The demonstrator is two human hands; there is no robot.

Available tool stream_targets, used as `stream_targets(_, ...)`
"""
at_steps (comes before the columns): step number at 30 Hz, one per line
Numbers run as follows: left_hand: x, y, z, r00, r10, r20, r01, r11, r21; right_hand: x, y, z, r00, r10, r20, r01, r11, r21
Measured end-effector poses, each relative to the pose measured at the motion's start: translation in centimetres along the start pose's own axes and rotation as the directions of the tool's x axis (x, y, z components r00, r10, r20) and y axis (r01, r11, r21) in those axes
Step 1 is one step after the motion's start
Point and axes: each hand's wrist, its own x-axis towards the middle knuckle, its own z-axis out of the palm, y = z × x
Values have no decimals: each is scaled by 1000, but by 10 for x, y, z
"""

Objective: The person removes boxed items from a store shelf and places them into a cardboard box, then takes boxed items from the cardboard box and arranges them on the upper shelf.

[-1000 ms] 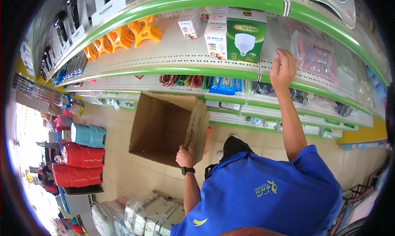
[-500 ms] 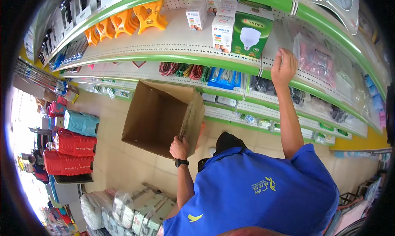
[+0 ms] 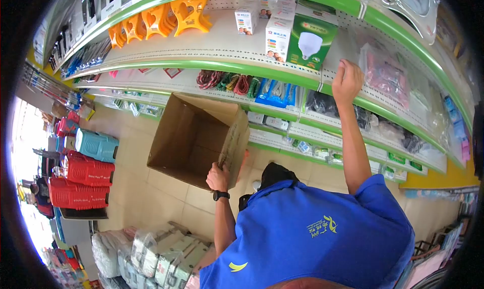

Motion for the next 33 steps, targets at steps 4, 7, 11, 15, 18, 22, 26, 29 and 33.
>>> stream_targets(4, 1, 1, -5, 999, 24, 26, -23, 999, -43, -2, 2, -2, 999, 22, 41, -22, 1000, 8)
stream_targets(7, 0, -4, -1, 999, 34, 21, -33, 998, -61, -3, 10, -1, 987, 133, 89, -140, 987, 73)
stream_targets(11, -3, -8, -6, 999, -4, 40, 7, 997, -72, 41, -17, -2, 957, 283, 67, -288, 888, 357)
stream_targets(15, -3, -8, -3, 999, 13, 43, -9, 997, -81, 90, -40, -13, 976, 144, 163, -179, 957, 230)
stream_targets(18, -4, -10, 1, 999, 2, 41, 2, 995, -96, 97, -39, -3, 957, 112, 268, -160, 973, 165)
stream_targets(22, -5, -16, 3, 999, -1, 33, 4, 996, -88, 97, -57, -15, 954, 122, 274, -206, 930, 305)
stream_targets(26, -5, -17, 3, 999, 5, 40, -1, 995, -97, 93, -77, -36, 974, 102, 204, -175, 907, 383)
stream_targets(29, -4, -20, 9, 999, 5, 39, -1, 994, -111, 91, -82, -44, 971, 70, 227, -166, 884, 437)
stream_targets(33, -1, -26, 17, 999, 29, 22, -27, 995, -100, 89, -85, -55, 936, 55, 349, -198, 899, 390)
